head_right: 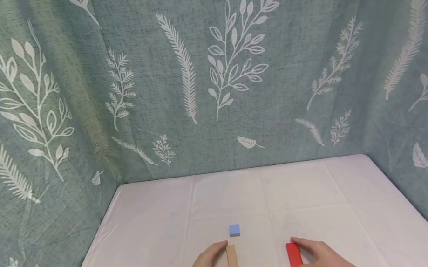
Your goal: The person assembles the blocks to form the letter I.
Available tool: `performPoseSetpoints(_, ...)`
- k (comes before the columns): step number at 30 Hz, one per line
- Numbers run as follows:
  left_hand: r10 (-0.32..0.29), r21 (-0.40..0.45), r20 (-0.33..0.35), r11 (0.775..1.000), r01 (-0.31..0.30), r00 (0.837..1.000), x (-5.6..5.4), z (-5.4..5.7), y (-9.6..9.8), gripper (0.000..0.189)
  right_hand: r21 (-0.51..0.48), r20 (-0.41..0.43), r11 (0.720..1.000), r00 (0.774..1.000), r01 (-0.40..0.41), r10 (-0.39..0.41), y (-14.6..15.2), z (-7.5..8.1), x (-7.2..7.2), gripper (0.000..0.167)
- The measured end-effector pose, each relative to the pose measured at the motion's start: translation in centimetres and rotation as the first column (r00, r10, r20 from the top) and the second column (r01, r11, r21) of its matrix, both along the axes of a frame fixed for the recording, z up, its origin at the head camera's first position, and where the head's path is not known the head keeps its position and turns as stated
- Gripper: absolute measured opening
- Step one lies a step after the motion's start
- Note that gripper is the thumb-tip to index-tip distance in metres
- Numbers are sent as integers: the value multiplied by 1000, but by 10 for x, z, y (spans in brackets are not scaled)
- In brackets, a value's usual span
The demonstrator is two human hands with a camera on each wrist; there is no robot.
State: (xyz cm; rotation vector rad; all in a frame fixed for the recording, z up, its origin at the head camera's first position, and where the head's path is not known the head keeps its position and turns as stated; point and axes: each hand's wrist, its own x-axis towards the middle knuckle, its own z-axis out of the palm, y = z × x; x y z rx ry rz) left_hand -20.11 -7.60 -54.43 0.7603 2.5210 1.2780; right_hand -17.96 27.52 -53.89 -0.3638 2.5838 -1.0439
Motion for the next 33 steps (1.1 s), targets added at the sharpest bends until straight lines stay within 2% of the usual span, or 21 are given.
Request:
performPoseSetpoints(5, 7, -37, -39, 999, -9, 999, 1, -4, -1, 80, -23, 27, 1000, 1000, 15, -14, 1, -2, 0, 81)
performPoseSetpoints(15, 25, -67, -67, 997, -29, 997, 4, -3, 2, 84, -20, 4, 1000, 1000, 16, -16, 1, -3, 1, 80)
performPoseSetpoints(22, 26, -69, -71, 997, -31, 997, 4, -4, 2, 85, -33, 24, 999, 999, 26, -25, 2, -4, 0, 82)
performPoseSetpoints(27, 31, -66, -91, 997, -37, 995, 3, -7, 2, 84, 0, -28, 1000, 1000, -7, 7, 3, -5, 0, 78)
performPoseSetpoints(31, 29, -33, -141, 999, -34, 990, 4, -7, 2, 80, 15, -65, 999, 997, -29, 29, 6, -6, 0, 76)
performPoseSetpoints(33, 22, -27, -199, 999, -28, 980, 4, -7, 1, 78, 10, -67, 1000, 997, -29, 29, 6, -6, 0, 75)
